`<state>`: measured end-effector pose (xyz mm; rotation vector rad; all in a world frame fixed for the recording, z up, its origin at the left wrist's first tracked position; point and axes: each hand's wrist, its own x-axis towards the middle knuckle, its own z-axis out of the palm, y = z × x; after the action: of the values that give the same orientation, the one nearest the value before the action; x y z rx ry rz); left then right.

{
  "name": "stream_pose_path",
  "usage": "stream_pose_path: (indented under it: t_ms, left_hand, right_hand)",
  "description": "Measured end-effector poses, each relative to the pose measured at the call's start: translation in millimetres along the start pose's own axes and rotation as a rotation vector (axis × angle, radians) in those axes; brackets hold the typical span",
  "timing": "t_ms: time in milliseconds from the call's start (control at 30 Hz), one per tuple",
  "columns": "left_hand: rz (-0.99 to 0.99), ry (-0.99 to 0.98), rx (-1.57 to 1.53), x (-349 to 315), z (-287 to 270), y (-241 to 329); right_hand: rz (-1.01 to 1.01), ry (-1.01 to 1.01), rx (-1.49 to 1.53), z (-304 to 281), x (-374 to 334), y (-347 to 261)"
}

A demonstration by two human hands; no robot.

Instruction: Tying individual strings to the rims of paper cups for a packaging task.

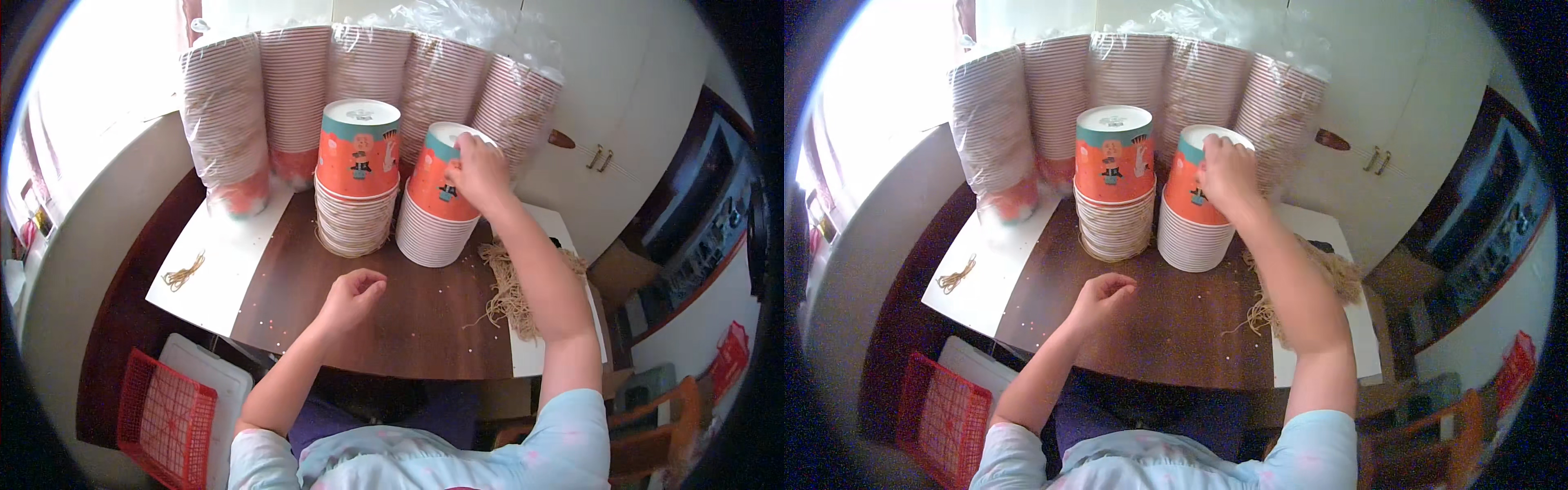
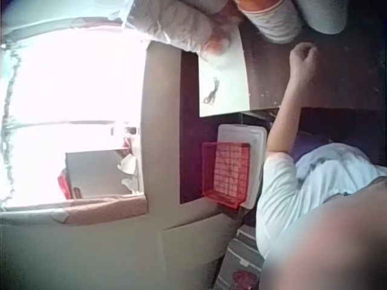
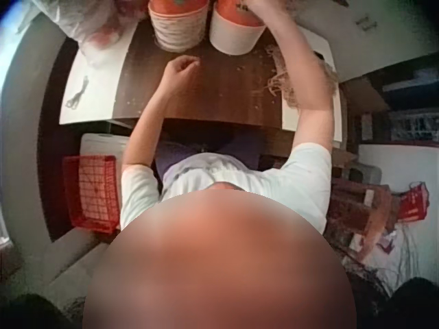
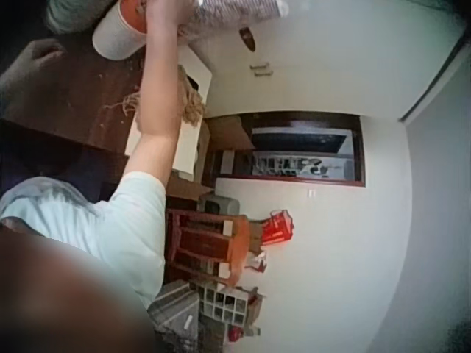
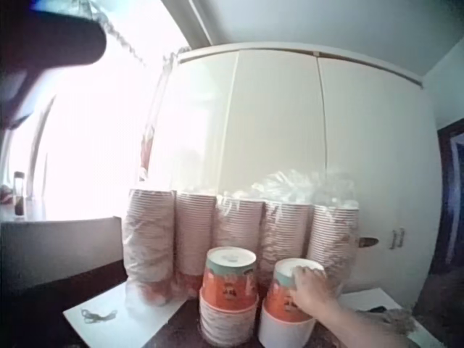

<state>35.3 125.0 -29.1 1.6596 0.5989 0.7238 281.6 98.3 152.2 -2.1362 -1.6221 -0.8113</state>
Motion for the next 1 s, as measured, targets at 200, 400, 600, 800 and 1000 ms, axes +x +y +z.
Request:
stream_pose_path:
  t_ms: [200, 400, 600, 800, 1000]
  left_hand:
    - [0.207, 0.145, 0.038, 36.1, 42.6, 6.1]
    - [0.371, 0.228, 0.197, 84.3, 69.3, 57.7]
    - [0.401, 0.228, -0.325, 49.3, 46.0, 61.2]
    - [0.242, 0.110, -0.033, -29.8, 45.3, 65.4]
    - [-0.050, -0.030, -0.022, -33.6, 10.3, 77.7]
  right_hand:
    - [-0.077, 0.209, 0.218, -7.0, 29.9, 34.8]
    - [0.060, 0.410, 0.196, -91.1, 42.4, 27.0]
    - [0.205, 0.657, 1.159, -129.7, -50.7, 34.6]
    - [1.168, -0.014, 2.079, 15.6, -244.2, -0.7]
    - [0.437, -0.337, 0.733, 23.5, -273.8, 30.3]
